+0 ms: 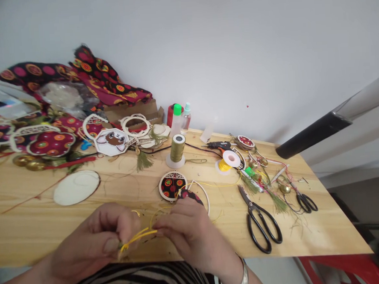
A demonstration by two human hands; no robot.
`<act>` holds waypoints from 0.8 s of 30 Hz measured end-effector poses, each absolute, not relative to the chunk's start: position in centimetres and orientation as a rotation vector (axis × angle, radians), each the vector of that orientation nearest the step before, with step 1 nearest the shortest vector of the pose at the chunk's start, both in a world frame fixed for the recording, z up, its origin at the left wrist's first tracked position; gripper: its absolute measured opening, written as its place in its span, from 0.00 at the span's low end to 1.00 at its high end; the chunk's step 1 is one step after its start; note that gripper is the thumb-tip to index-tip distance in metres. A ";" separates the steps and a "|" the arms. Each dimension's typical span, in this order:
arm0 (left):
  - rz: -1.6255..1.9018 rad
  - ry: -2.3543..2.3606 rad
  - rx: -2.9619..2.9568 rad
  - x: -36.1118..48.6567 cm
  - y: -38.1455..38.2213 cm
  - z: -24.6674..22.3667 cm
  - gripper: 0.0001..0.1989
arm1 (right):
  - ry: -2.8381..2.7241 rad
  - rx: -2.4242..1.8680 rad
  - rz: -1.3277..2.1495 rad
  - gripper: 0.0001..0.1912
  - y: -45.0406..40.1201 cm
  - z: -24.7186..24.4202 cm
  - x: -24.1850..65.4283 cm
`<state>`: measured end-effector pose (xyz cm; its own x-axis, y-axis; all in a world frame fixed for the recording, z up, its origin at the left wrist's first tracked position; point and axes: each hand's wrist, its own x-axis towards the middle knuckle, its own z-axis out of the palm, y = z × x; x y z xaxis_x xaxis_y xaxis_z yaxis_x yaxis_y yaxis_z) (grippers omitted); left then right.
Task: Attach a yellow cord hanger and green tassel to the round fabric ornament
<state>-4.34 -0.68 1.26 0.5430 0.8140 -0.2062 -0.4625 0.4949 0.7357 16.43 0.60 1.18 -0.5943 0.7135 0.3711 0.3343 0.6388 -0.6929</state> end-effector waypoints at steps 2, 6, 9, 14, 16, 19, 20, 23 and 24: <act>0.801 0.559 0.628 -4.5 -0.8 0.8 0.11 | -2.173 -0.856 0.828 0.08 0.8 0.1 16.8; 0.808 0.466 0.559 -4.9 -0.9 0.6 0.11 | -2.124 -0.987 0.819 0.08 1.4 -1.2 17.5; 0.821 0.374 0.543 -5.2 -0.9 1.1 0.09 | -2.154 -1.145 0.699 0.07 1.7 -1.7 17.8; 0.818 0.326 0.547 -5.8 -0.8 1.6 0.07 | -2.161 -1.310 0.706 0.26 1.7 -1.6 18.3; 0.830 0.317 0.540 -6.1 -0.7 1.5 0.07 | -2.195 -1.344 0.740 0.29 1.7 -1.5 18.5; 0.855 0.326 0.531 -6.3 -0.6 1.1 0.08 | -2.201 -1.366 0.766 0.24 1.9 -1.5 18.9; 0.856 0.334 0.534 -6.4 -0.6 1.0 0.08 | -2.185 -1.373 0.774 0.21 2.1 -1.6 19.1; 0.840 0.335 0.544 -6.4 -0.5 0.8 0.08 | -2.101 -1.422 0.809 0.13 2.3 -1.6 19.4; 0.835 0.331 0.547 -6.3 -0.5 0.8 0.08 | -2.081 -1.442 0.810 0.13 2.2 -1.5 19.4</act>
<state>-6.32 -0.47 0.77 0.6322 0.7721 -0.0648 -0.6071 0.5456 0.5777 19.37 2.20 -1.50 -0.3305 0.9423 0.0522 0.6590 0.2700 -0.7020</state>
